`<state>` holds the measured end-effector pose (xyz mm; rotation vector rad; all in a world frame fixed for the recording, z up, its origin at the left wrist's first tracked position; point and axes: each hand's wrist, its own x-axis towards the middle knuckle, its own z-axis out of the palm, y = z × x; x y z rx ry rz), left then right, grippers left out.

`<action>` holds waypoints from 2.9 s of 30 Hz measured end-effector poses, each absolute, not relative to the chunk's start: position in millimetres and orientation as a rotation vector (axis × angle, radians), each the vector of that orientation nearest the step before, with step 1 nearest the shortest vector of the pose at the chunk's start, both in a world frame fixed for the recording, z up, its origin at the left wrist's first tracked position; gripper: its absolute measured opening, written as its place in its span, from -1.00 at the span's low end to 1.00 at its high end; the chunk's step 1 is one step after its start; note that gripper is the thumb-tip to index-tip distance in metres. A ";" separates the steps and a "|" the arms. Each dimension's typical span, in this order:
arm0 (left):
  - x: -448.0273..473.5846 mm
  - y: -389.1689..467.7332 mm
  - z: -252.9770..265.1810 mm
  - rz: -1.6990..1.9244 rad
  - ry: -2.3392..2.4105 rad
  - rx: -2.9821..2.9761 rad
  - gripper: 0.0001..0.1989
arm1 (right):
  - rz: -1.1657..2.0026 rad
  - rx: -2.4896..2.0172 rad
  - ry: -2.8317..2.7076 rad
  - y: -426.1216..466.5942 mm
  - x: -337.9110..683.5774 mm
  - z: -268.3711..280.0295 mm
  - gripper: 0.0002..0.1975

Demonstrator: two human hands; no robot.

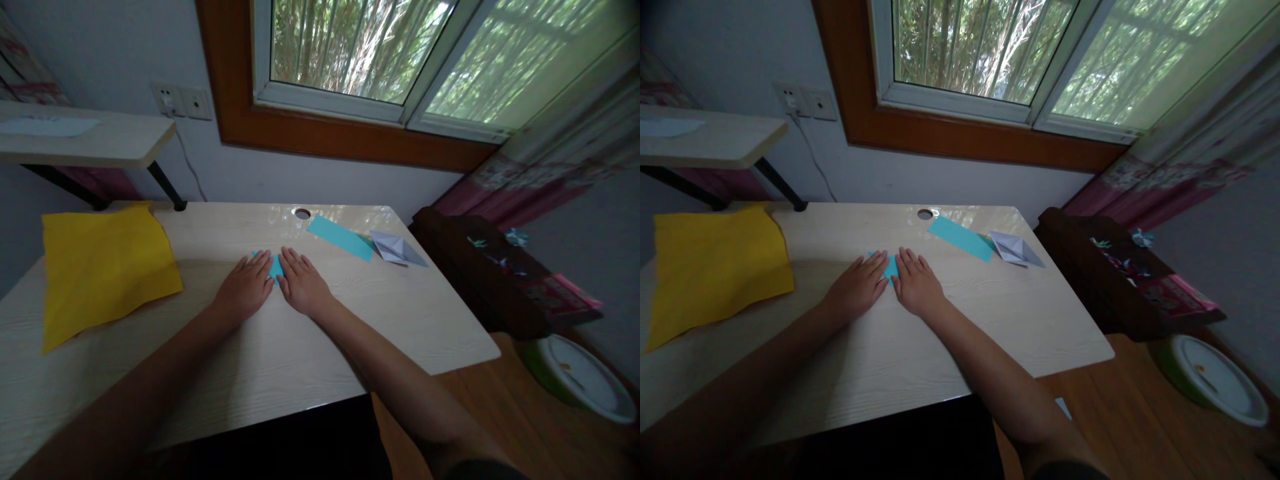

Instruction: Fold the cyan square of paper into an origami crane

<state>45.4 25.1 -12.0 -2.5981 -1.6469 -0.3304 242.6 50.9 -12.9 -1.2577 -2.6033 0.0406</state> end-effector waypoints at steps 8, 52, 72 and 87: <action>42.9 21.8 -11.4 -0.288 -1.776 -2.483 -0.39 | 0.050 -1.273 -2.663 39.5 259.3 -6.5 -0.31; 32.1 13.1 -5.6 -0.276 -1.899 -2.414 -0.42 | 0.069 -1.154 -2.774 -7.6 330.2 -0.5 -0.32; 102.7 0.5 20.2 -0.529 -1.318 -2.711 -0.52 | 0.067 -1.143 -2.768 -15.8 342.9 2.6 -0.35; 74.3 30.0 -7.5 -0.283 -1.732 -2.637 -0.33 | 0.056 -1.112 -2.747 -13.2 344.9 -1.9 -0.38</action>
